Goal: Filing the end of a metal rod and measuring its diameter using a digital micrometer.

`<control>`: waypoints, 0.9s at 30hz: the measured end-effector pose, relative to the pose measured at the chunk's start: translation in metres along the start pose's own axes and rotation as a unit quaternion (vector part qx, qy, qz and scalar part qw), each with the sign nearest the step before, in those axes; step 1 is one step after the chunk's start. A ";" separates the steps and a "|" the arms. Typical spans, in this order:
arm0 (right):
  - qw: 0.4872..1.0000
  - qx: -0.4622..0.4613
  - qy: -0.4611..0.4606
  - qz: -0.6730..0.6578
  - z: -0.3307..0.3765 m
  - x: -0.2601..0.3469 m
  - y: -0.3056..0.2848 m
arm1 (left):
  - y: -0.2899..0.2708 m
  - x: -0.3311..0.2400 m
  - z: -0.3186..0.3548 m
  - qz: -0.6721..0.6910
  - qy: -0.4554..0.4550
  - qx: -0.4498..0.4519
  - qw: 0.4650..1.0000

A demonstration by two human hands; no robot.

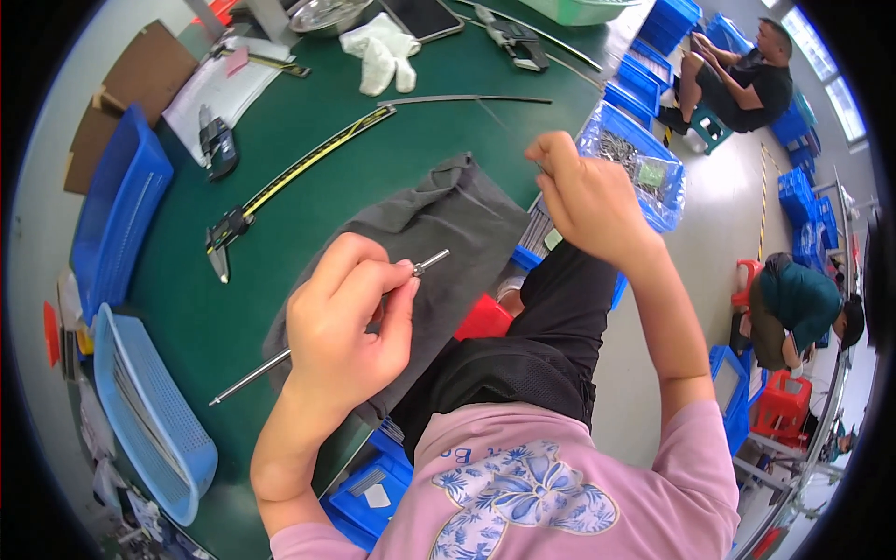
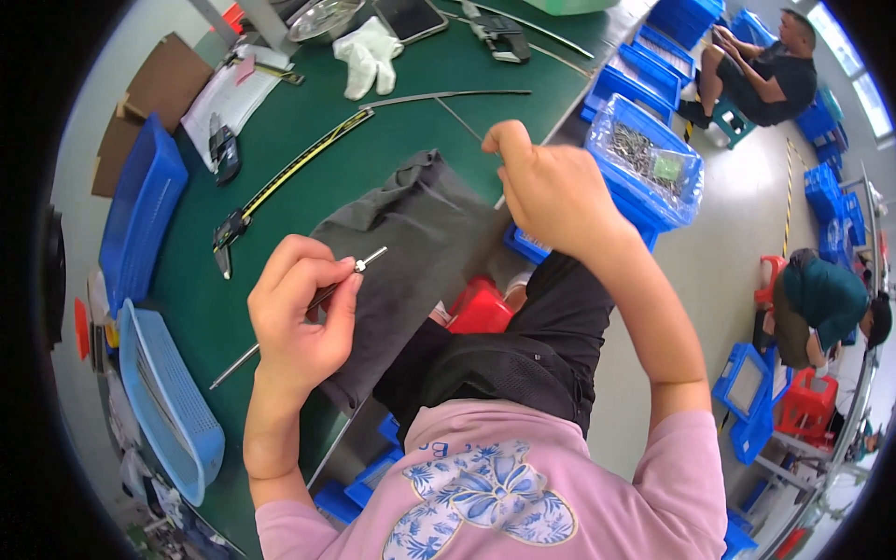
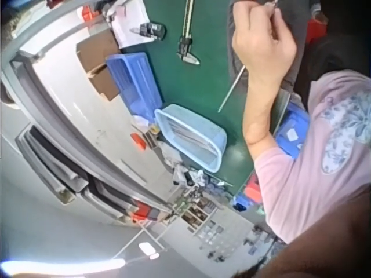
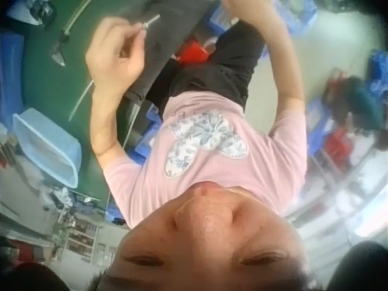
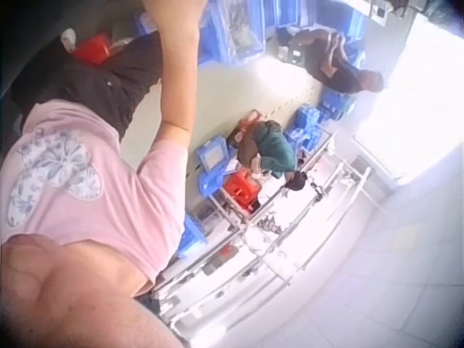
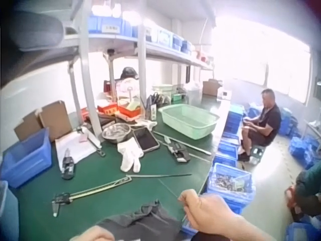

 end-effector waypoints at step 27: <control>0.873 -0.042 0.197 -0.444 0.007 0.075 0.080 | -0.003 0.037 0.002 -0.033 -0.056 -0.052 0.997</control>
Point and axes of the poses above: each hand's wrist, its own z-axis away from the middle knuckle, its own y-axis out of the palm, x = y × z, the point moved 8 cm from there along -z, towards the middle knuckle, and after that the axes turned 15 degrees about -x, right-handed, at the moved point
